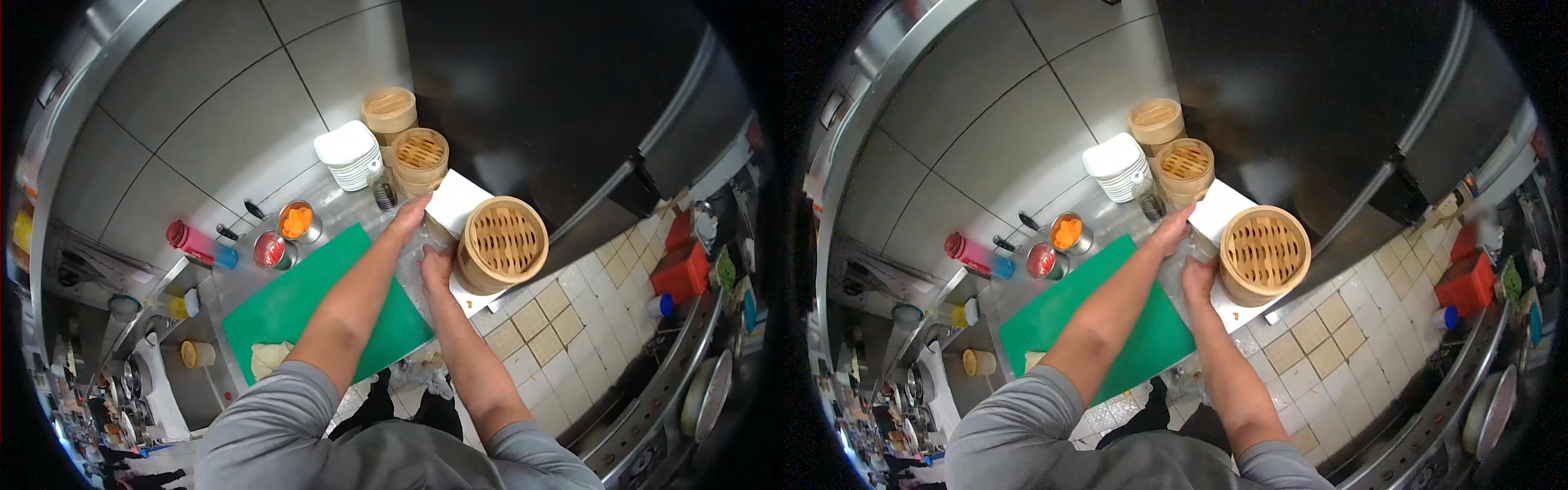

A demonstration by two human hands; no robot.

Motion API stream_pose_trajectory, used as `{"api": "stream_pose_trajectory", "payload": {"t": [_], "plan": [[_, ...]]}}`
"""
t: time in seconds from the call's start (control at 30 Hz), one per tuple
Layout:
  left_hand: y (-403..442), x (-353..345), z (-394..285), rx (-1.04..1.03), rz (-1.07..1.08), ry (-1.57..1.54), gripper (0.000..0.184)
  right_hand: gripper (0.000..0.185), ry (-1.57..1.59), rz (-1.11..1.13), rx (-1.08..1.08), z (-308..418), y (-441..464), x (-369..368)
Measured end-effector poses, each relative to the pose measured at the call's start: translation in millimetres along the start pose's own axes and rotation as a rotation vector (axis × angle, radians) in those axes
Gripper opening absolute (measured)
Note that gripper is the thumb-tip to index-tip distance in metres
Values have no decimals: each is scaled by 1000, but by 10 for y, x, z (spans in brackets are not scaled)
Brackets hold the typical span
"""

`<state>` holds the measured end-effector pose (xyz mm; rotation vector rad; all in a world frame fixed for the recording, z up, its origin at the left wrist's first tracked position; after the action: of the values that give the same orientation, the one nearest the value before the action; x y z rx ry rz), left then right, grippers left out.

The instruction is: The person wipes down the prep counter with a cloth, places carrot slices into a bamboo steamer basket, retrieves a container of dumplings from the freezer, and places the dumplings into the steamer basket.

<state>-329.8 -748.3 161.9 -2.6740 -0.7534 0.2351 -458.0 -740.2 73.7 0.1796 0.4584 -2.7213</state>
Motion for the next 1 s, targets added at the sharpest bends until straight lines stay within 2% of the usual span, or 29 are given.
{"api": "stream_pose_trajectory", "payload": {"t": [0.03, 0.07, 0.13, 0.17, 0.27, 0.33, 0.4, 0.47, 0.53, 0.67, 0.73, 0.77, 0.83, 0.87, 0.93, 1.0], "plan": [[187, 18, 93, -10, 4, -2, 68, 68, 46, -138, -29, -56, 61, 26], [304, 35, 182, -4, -6, 2, 68, 68, 50, -131, -39, 46, 42, -6], [455, 80, 246, -39, -15, -36, 59, 67, 340, -152, -271, 257, -137, -57], [297, 55, 107, -42, -62, -20, 53, 67, 341, -149, -277, 213, -104, -84], [301, 91, 163, -45, -81, 29, 49, 69, 385, -154, -306, 186, -129, -94], [273, 123, 199, -85, -101, -10, 47, 75, 360, -117, -162, 353, -199, -69], [201, 178, 240, -131, -125, -52, 46, 77, 333, -82, -156, 372, -272, -94], [-11, 262, 282, -89, -178, -172, 49, 79, 307, -46, -155, 284, -334, -96], [-232, 292, 318, -99, -172, -269, 51, 84, 130, 26, -54, 208, -381, -103], [-1071, 416, 283, -178, -345, -462, 51, 95, 14, 177, -60, 615, -1028, -53], [-1514, 512, 269, -213, -515, -492, 51, 96, -102, 294, 119, 721, -1280, -63], [-1654, 532, 136, -211, -512, -494, 51, 96, -105, 291, 119, 843, -1340, -75], [-2026, 651, -240, -305, -574, -417, 47, 94, -115, 421, 295, 1337, -1568, -236], [-2106, 712, -423, -303, -577, -419, 47, 94, -117, 424, 292, 1539, -1587, -313], [-1963, 892, -1022, -375, -548, -322, 48, 92, -70, 495, 220, 1924, -1373, -646], [-1579, 1119, -1476, -292, -534, -180, 53, 85, -65, 470, 352, 2290, -960, -1003]]}}
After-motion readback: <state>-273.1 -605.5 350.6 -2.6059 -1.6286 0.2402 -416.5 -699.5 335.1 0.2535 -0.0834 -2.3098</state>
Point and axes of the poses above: each hand's wrist, its own y-axis towards the middle knuckle, its own x-axis out of the back of the hand, z = x × y, the point moved 8 cm from there along y, towards the middle knuckle, and after that the axes turned 6 degrees about y, right-handed, at the moved point
